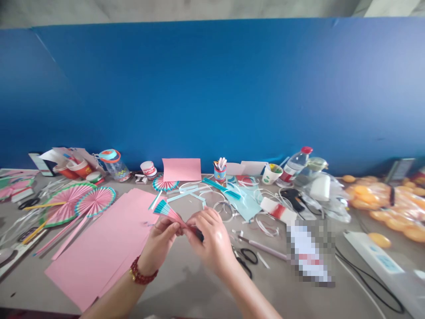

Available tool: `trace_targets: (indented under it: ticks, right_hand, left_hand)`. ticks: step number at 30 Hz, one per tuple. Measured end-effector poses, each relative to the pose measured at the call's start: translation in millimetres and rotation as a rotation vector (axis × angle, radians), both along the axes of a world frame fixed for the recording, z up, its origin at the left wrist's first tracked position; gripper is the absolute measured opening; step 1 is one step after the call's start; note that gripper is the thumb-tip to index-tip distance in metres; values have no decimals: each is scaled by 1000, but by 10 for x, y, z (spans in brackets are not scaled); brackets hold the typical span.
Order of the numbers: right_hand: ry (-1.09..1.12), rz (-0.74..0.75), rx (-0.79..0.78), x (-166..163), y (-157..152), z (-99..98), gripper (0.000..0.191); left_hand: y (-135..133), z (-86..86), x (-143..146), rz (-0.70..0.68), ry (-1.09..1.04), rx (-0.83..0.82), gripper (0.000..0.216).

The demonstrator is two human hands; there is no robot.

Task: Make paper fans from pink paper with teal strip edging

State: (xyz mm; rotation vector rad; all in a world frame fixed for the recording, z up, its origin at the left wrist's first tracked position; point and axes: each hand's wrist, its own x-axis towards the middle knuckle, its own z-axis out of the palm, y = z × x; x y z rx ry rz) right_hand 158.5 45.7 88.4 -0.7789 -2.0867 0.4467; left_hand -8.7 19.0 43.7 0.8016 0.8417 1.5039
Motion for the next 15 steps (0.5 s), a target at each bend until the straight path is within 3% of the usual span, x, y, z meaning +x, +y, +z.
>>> trace_targets:
  ticks: [6, 15]
  right_hand:
    - [29, 19, -96, 0, -18, -33, 8]
    - [46, -11, -104, -43, -58, -53, 8]
  left_hand:
    - [1, 19, 1, 7, 40, 4, 19]
    - [-25, 35, 12, 15, 103, 29, 16]
